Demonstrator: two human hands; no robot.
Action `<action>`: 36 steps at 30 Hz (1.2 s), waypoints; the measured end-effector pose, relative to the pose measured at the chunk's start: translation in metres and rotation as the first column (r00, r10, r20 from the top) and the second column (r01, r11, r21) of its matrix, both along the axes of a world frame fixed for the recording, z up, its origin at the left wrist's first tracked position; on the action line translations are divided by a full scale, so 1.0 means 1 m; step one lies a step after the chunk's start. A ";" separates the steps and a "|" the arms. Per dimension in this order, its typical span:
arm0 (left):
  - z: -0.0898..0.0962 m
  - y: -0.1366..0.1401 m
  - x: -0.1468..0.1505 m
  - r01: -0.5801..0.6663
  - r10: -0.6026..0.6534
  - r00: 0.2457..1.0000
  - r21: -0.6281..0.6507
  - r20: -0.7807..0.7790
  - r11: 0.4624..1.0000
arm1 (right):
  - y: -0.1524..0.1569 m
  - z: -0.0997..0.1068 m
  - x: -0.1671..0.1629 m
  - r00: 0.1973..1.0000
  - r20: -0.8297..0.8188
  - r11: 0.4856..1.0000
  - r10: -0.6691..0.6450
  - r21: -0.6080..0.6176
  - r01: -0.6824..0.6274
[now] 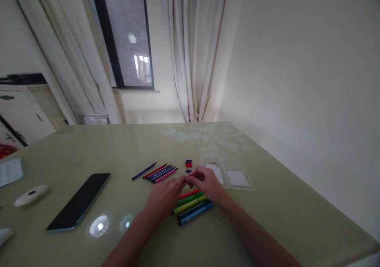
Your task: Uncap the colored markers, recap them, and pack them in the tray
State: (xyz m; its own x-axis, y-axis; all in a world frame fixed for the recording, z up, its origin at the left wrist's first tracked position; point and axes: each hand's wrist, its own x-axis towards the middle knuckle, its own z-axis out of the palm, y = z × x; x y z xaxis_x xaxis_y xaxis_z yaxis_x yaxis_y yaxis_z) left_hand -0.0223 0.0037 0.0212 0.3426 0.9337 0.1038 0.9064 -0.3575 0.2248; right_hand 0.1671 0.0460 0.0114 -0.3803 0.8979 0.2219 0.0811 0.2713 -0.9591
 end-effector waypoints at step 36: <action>-0.002 0.002 0.001 -0.029 0.029 0.997 0.011 -0.073 1.000 | 0.002 -0.001 -0.005 0.996 -0.071 0.994 0.047 -0.099 -0.054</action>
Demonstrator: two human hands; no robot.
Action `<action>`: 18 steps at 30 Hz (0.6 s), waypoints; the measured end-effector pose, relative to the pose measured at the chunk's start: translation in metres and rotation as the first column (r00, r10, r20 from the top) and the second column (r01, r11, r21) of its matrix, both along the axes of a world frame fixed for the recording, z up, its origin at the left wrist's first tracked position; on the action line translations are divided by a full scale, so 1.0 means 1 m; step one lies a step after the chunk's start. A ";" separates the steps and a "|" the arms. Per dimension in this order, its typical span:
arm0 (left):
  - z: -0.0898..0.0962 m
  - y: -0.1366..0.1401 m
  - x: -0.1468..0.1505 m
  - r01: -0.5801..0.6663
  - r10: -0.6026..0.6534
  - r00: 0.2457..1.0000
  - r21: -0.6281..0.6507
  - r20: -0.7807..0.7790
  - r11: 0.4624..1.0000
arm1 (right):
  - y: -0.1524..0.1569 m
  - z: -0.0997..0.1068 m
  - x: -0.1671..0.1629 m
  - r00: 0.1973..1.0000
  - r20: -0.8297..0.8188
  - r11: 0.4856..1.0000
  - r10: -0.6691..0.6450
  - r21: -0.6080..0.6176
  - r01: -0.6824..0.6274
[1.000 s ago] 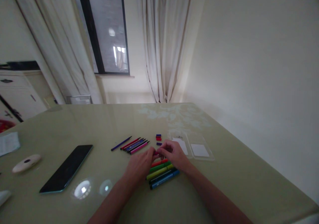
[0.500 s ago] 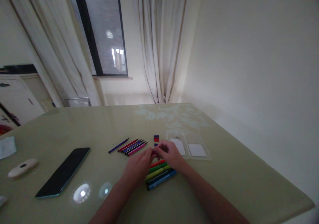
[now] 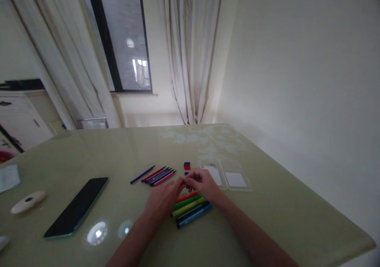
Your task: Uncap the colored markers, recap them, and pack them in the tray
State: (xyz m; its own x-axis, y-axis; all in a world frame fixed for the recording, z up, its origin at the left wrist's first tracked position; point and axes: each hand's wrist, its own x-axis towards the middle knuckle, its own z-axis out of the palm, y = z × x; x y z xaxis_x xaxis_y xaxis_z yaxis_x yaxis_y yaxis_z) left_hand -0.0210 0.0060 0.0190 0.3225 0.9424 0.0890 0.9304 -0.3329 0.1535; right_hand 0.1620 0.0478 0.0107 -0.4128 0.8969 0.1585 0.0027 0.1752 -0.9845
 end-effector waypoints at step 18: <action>-0.005 -0.004 0.015 -0.072 0.073 0.984 -0.009 0.163 0.997 | 0.002 0.002 0.000 0.997 0.023 0.996 -0.079 0.050 0.077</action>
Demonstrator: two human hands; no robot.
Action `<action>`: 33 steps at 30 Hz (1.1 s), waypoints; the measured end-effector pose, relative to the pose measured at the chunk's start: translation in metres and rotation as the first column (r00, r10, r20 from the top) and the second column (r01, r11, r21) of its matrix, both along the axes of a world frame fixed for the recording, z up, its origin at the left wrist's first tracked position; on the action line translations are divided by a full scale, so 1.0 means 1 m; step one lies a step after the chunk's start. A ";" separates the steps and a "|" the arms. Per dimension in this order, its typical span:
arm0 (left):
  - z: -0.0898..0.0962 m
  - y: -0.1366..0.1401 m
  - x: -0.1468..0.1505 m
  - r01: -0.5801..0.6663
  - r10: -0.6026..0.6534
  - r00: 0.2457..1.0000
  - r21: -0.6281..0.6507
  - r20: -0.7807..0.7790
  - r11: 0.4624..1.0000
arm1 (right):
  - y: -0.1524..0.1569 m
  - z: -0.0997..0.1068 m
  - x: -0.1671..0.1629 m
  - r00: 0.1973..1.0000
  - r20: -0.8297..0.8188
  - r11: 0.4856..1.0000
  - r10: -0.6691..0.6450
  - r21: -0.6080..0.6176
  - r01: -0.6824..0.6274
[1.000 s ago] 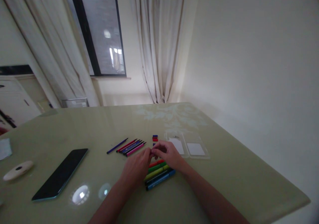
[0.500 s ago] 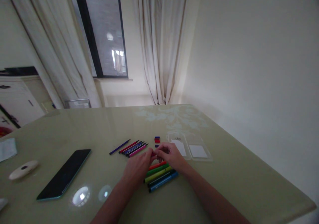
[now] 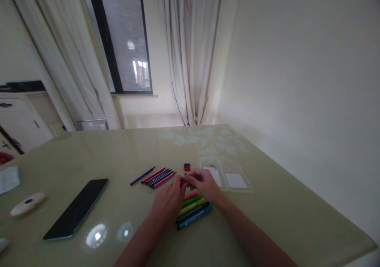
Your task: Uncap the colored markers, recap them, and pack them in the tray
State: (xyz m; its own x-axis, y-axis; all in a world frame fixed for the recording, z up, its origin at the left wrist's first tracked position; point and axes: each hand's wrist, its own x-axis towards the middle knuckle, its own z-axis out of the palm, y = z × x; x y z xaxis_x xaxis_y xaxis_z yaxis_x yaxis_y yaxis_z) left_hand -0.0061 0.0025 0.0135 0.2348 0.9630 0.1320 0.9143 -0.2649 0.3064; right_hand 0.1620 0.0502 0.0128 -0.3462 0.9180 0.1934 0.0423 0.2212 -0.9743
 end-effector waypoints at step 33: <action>-0.018 0.022 -0.046 -0.092 0.085 0.994 0.125 0.061 0.988 | 0.012 -0.006 0.016 0.448 0.811 0.892 -0.377 0.449 -0.062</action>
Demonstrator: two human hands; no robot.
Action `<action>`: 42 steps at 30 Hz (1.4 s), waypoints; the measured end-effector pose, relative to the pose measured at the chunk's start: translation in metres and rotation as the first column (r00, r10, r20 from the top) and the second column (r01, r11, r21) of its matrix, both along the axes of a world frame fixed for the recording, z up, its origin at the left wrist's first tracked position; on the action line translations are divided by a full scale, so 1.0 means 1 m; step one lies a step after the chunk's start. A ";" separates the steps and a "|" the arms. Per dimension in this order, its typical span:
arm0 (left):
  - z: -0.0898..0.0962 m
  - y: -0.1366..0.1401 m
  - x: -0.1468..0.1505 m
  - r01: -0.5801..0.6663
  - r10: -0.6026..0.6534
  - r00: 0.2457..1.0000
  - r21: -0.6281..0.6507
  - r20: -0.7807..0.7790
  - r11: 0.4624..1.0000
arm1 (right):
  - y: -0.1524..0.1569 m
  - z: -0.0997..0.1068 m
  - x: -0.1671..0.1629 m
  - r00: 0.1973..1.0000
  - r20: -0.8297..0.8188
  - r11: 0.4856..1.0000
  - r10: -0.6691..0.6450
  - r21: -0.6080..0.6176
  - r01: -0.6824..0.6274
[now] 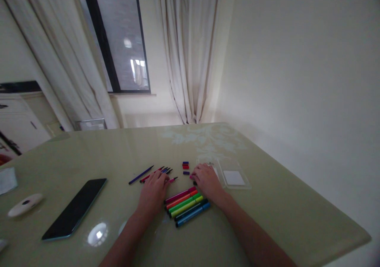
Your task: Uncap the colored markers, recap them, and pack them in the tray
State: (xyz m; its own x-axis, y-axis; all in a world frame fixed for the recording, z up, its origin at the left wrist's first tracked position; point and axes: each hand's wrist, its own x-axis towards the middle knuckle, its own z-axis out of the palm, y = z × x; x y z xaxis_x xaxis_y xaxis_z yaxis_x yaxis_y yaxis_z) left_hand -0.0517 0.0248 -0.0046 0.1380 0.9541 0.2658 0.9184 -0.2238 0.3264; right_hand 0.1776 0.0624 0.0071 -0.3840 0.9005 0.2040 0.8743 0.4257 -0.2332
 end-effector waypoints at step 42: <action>0.004 -0.005 0.022 0.194 -0.190 0.818 0.050 0.543 0.980 | -0.006 0.005 -0.002 0.705 -0.704 0.972 0.087 -0.095 -0.216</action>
State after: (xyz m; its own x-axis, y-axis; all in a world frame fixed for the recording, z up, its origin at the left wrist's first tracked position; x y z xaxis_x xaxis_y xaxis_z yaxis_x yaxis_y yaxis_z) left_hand -0.0302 0.0197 -0.0006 0.1545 0.9257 0.3453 0.5310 -0.3725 0.7611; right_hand 0.1752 0.0561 0.0123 -0.3271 0.8862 0.3280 0.3674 0.4390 -0.8199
